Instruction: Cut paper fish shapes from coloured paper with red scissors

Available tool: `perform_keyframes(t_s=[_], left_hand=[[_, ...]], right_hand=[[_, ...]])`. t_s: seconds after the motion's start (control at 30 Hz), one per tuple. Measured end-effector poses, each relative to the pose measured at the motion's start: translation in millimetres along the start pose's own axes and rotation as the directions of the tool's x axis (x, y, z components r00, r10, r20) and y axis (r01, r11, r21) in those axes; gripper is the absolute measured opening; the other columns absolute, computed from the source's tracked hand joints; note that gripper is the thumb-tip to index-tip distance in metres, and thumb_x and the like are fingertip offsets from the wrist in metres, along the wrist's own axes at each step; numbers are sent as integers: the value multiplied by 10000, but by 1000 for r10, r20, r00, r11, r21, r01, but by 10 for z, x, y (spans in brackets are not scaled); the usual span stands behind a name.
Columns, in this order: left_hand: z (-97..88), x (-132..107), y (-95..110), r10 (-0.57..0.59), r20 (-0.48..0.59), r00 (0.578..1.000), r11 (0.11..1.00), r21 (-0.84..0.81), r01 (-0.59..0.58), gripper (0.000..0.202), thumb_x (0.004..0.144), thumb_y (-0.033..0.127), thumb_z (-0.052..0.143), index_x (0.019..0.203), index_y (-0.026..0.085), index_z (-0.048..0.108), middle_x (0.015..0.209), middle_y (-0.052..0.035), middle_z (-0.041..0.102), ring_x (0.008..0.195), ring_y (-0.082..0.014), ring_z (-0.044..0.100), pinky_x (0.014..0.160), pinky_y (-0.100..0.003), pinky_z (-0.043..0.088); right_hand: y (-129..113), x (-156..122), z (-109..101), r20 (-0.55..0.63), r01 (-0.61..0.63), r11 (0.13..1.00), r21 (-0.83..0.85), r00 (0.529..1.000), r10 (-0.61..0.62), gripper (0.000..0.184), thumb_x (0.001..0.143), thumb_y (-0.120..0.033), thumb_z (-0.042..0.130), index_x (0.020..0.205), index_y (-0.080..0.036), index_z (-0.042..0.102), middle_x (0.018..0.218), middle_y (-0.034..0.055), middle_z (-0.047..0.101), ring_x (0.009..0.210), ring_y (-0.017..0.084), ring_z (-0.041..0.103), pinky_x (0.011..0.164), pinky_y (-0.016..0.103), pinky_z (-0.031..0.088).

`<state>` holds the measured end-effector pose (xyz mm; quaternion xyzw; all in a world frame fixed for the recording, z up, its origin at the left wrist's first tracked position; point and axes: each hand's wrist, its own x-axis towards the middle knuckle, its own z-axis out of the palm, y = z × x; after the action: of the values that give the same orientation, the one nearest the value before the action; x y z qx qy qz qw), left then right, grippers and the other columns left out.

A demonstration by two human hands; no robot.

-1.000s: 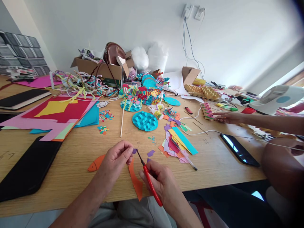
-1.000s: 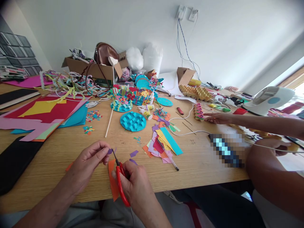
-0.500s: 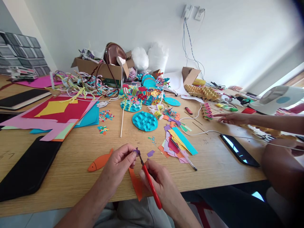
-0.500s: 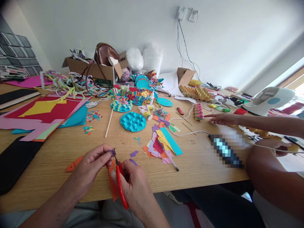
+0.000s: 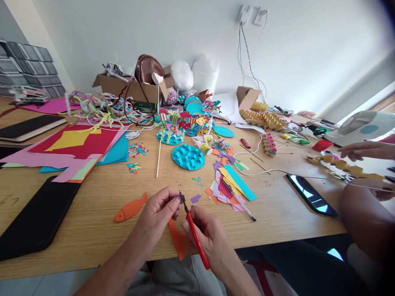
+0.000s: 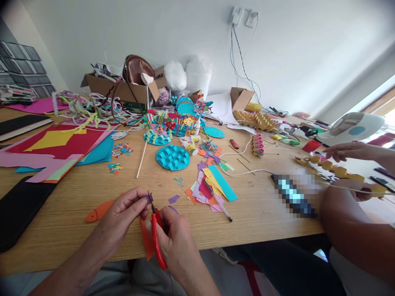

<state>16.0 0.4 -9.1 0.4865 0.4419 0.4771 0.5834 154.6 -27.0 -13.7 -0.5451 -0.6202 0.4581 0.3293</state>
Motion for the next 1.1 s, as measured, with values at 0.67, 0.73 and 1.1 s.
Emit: perform_keyframes(t_s=[0.67, 0.73, 1.1], left_hand=[[-102, 15, -36, 39, -26, 999, 996, 81, -37, 185, 823, 280, 515, 663, 190, 533, 595, 49, 478, 595, -102, 441, 584, -205, 375], [-112, 19, -38, 40, -30, 999, 996, 84, -37, 187, 826, 283, 514, 663, 193, 529, 596, 49, 479, 598, -103, 442, 586, -204, 378], [-70, 22, -34, 18, -19, 1000, 996, 82, -17, 187, 814, 306, 523, 668, 190, 532, 608, 49, 484, 599, -104, 441, 586, -207, 378]], right_hand=[[-3, -11, -6, 6, -65, 997, -32, 998, 65, 386, 775, -473, 531, 559, -201, 362, 523, -48, 322, 517, 100, 303, 461, 220, 220], [-9, -18, -5, 8, -67, 997, -34, 998, 67, 397, 773, -497, 528, 560, -201, 369, 520, -47, 324, 513, 100, 302, 458, 220, 220], [71, 2, 32, -14, -46, 998, -30, 999, 46, 375, 796, -463, 529, 573, -197, 388, 517, -50, 337, 516, 99, 308, 457, 214, 221]])
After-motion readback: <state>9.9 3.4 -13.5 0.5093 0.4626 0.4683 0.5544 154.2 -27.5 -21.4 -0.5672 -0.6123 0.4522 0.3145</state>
